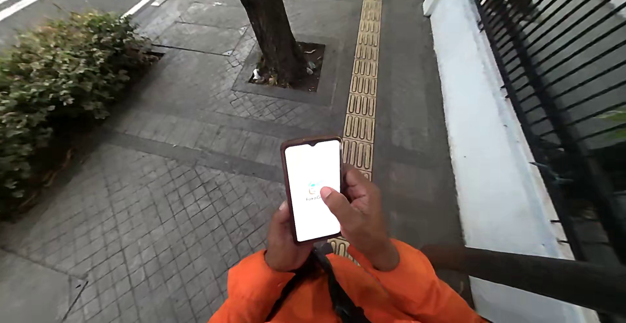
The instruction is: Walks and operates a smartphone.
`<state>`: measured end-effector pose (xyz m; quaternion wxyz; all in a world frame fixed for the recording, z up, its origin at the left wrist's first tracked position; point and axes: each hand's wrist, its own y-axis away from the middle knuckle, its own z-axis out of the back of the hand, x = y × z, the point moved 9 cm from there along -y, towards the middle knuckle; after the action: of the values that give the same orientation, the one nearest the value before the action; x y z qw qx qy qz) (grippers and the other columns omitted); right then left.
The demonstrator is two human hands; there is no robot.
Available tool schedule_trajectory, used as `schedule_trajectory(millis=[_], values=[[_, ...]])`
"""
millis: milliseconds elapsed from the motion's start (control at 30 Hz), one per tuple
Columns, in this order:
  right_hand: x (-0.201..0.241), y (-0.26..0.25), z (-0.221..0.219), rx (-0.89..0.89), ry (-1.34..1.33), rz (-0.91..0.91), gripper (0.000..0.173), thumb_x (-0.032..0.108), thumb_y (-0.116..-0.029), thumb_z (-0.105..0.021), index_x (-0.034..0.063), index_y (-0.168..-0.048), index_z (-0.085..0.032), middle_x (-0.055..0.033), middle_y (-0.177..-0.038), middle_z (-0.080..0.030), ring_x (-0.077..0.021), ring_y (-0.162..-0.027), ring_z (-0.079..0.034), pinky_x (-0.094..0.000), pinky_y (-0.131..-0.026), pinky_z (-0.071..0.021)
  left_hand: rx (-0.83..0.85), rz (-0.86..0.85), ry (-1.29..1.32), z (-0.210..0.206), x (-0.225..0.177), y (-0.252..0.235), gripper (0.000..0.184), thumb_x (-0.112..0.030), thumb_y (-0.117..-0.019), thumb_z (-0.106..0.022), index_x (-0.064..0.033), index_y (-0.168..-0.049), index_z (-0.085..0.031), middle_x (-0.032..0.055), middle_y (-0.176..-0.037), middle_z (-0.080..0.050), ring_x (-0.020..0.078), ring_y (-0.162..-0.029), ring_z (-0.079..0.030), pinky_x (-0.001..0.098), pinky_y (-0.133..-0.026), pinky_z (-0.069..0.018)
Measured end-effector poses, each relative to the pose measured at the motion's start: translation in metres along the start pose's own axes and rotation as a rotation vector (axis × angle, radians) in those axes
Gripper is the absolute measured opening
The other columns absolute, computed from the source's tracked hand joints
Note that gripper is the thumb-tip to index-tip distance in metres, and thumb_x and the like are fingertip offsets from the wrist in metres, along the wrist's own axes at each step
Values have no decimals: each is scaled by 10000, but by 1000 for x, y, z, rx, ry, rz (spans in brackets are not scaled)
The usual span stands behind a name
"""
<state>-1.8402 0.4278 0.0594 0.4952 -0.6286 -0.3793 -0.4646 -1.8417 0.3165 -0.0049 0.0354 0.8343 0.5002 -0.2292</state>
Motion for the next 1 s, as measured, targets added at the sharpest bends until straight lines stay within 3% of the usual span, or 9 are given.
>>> schedule_trajectory(millis=[433, 600, 867, 1000], values=[[2, -1, -2, 4, -29, 4, 168, 83, -945, -601, -3, -1088, -623, -40, -862, -731, -98, -759, -725, -270, -681, -630, 57, 1, 43, -3, -1, -2, 432, -401, -1017, -574, -80, -1282, -689, 134, -1210, -734, 234, -1137, -706, 449, -994, -569], [8, -10, 1, -7, 38, -21, 389, 183, -911, -678, 34, -1258, -586, -38, -926, -733, -114, -802, -728, -277, -686, -632, 34, 17, 11, -3, 2, 1, 424, -418, -1008, -588, -106, -1271, -703, 121, -1201, -743, 221, -1130, -713, 439, -994, -573], [6, -14, 3, -66, 77, -93, 416, 296, -868, -764, 73, -1190, -624, -29, -891, -751, -123, -768, -744, -301, -658, -650, -12, -36, -176, -2, 3, 8, 414, -477, -996, -590, -169, -1229, -739, 41, -1151, -771, 141, -1090, -728, 373, -960, -596], [3, -12, 3, -58, 45, -105, 420, 303, -880, -743, 59, -1200, -623, -33, -905, -751, -122, -785, -743, -297, -676, -648, 23, -28, -140, -2, 3, 9, 407, -451, -1005, -582, -162, -1250, -730, 51, -1180, -762, 154, -1115, -720, 385, -976, -587]])
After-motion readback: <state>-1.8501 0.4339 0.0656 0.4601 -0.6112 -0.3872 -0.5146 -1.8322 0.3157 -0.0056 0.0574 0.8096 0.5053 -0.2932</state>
